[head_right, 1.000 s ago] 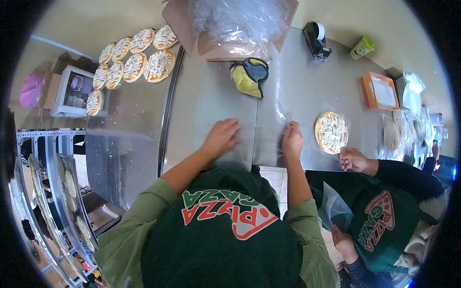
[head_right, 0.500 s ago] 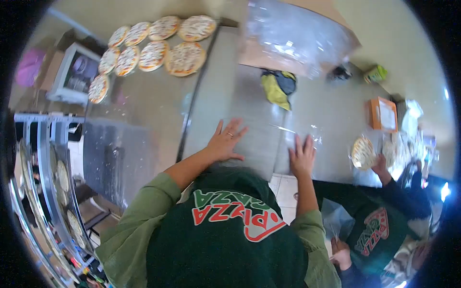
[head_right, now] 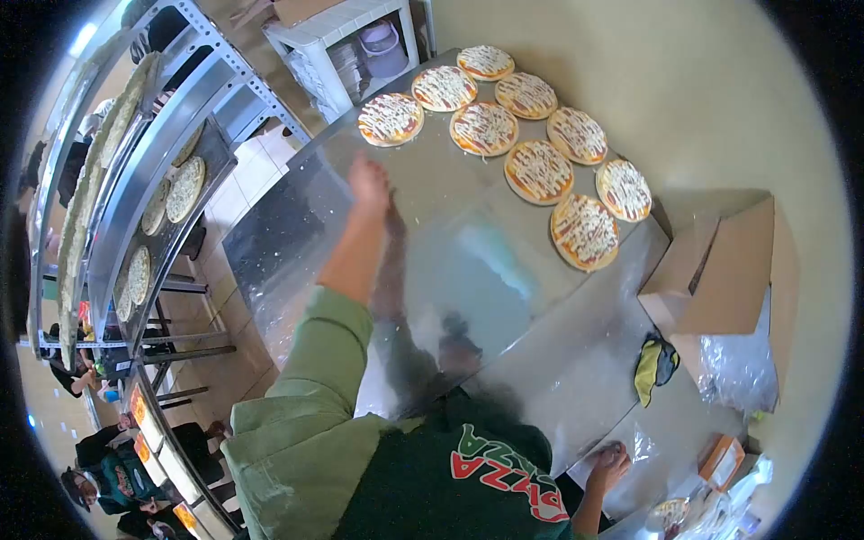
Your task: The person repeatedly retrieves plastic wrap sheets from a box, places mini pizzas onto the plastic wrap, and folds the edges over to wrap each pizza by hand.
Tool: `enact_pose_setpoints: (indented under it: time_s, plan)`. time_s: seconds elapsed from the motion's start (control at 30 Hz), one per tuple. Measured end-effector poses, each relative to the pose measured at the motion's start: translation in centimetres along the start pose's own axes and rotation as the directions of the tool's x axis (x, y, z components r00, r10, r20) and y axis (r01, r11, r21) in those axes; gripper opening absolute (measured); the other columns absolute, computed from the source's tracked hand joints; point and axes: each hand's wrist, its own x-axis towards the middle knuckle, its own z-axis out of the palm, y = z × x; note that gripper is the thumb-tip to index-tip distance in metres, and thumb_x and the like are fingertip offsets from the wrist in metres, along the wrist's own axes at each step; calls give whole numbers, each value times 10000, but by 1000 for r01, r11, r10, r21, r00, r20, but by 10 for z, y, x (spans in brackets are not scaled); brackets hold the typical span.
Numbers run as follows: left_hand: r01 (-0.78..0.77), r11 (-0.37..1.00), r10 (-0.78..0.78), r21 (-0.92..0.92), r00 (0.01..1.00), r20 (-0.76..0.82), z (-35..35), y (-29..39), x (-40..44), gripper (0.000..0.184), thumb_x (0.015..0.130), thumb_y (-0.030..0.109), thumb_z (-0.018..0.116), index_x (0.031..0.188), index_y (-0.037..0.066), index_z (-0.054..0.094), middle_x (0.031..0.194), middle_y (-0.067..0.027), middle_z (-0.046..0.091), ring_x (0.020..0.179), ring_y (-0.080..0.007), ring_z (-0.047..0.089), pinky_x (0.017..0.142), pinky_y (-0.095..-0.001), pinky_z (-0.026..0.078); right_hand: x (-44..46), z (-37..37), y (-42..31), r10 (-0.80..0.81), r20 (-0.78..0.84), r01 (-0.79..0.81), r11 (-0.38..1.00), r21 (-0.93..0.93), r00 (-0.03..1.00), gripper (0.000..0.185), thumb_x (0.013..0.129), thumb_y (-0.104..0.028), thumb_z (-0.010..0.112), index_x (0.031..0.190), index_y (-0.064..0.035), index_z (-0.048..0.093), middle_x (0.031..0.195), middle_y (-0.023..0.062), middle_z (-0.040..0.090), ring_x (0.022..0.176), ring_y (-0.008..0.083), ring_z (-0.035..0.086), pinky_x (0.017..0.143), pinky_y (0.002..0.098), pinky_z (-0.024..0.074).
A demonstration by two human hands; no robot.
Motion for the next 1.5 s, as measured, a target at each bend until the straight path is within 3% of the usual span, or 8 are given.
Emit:
enact_pose_setpoints:
  time_s: [0.27, 0.5, 0.63, 0.9, 1.0, 1.1, 1.27, 1.5]
  plan:
    - [447, 865, -456, -227, 890, 15, 7, 53, 84, 1099, 670, 851, 197, 1304, -41, 299, 1156, -145, 429, 1086, -245, 418, 985, -430, 256, 21, -4, 7, 35, 112, -55, 983, 176, 993, 409, 778, -157, 577, 1157, -51, 465, 1093, 156, 460, 986, 311, 492, 839, 391, 419]
    - [277, 923, -266, -266, 961, 78, 41, 37, 80, 1097, 695, 831, 171, 1313, -70, 265, 1356, -169, 311, 1271, -284, 286, 1048, -473, 192, 22, -4, 2, 83, 94, -97, 984, 148, 992, 399, 763, -155, 594, 1131, -62, 469, 1090, 154, 459, 997, 320, 483, 860, 402, 404]
    - [407, 710, -116, -575, 873, 475, 48, 19, 56, 1045, 690, 830, 92, 1377, 53, 222, 1445, -123, 189, 1326, -318, 173, 1045, -560, 116, 21, 2, 5, 91, 35, -94, 988, 121, 995, 370, 760, -164, 597, 1101, -79, 480, 1081, 152, 472, 1030, 333, 463, 883, 411, 378]
    - [306, 819, -47, -486, 879, 475, -4, -38, -34, 1039, 655, 828, -7, 1382, 131, 246, 1429, -134, 229, 1297, -385, 216, 1032, -602, 150, 14, 9, 15, 182, 6, -181, 974, 133, 983, 379, 802, -238, 560, 1150, -107, 493, 1115, 181, 465, 1030, 373, 457, 886, 451, 373]
    - [623, 694, 224, -361, 289, 931, -26, -60, -88, 907, 749, 768, 86, 1359, 133, 302, 1412, -130, 271, 1294, -374, 233, 1035, -574, 199, 13, 1, 16, 142, -13, -137, 975, 173, 990, 375, 817, -229, 542, 1165, -93, 499, 1127, 170, 481, 1058, 361, 451, 904, 437, 375]
    - [506, 858, -312, -87, 648, 695, 5, -54, -215, 786, 812, 697, 202, 1342, 130, 326, 1396, -132, 298, 1273, -370, 274, 1028, -562, 238, 12, 19, 35, 127, -161, -117, 991, 70, 979, 429, 831, -226, 522, 1236, -101, 453, 1190, 138, 464, 1108, 329, 433, 941, 418, 351]
    - [917, 328, -496, 229, -40, 868, 7, -128, -369, 739, 840, 640, 294, 1317, 80, 356, 1342, -155, 372, 1227, -354, 356, 1019, -508, 291, 10, 18, 36, 188, -241, -174, 982, 75, 952, 426, 855, -242, 481, 1255, -101, 446, 1246, 108, 445, 1137, 312, 421, 945, 437, 328]
    - [717, -90, -807, 692, -459, 371, 17, -185, -517, 925, 737, 781, 222, 1349, 94, 318, 1351, -169, 365, 1211, -358, 379, 1017, -500, 282, 10, 17, 60, 182, -234, -87, 928, 363, 955, 340, 854, -126, 457, 1181, -52, 512, 1218, 103, 484, 1089, 294, 456, 897, 409, 367]
